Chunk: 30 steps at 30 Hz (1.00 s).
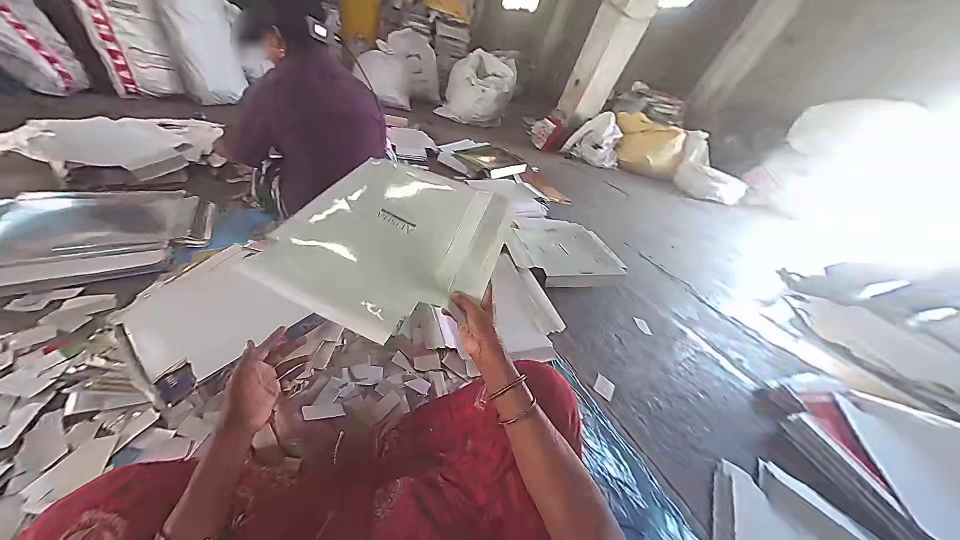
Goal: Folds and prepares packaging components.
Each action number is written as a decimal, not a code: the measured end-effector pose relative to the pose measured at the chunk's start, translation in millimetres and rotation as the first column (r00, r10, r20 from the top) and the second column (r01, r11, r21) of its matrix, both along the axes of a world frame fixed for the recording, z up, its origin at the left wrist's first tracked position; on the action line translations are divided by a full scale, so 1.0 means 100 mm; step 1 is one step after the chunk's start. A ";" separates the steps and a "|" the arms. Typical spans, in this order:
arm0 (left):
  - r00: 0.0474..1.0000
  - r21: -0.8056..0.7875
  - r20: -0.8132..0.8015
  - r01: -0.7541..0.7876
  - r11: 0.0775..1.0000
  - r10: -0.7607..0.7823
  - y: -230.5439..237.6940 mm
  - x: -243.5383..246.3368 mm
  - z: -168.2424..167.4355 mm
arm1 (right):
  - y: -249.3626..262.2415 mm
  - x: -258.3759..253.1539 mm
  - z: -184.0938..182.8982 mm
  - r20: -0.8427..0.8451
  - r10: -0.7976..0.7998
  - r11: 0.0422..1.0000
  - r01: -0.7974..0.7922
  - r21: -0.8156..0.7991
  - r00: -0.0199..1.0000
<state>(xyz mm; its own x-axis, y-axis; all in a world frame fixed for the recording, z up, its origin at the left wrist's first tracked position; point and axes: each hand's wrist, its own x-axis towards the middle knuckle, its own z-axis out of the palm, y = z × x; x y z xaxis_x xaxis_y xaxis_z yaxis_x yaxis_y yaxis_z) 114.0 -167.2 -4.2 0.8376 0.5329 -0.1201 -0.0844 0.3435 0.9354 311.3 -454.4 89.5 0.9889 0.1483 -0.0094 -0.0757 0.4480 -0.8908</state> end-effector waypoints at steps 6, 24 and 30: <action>0.993 0.006 -0.053 0.109 0.994 -0.108 0.00 0.02 -0.16 | -0.79 0.18 0.49 0.038 -0.269 0.962 0.266 0.057 0.962; 0.970 -0.017 -0.242 0.025 1.000 -0.028 -0.18 0.09 -0.14 | -2.63 2.30 -0.08 0.154 -0.568 0.786 0.588 -0.191 0.809; 0.987 -0.011 -0.144 0.070 0.997 -0.071 0.01 -0.03 -0.39 | -2.26 1.99 -0.44 0.223 -0.465 0.798 0.515 -0.314 0.857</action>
<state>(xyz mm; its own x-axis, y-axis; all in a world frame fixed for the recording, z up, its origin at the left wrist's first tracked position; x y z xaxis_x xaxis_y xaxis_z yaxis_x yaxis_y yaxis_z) 110.9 -166.0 -43.6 0.8469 0.4719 -0.2450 0.0755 0.3494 0.9339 510.5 -680.2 45.6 0.9238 -0.3455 0.1648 0.1938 0.0509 -0.9797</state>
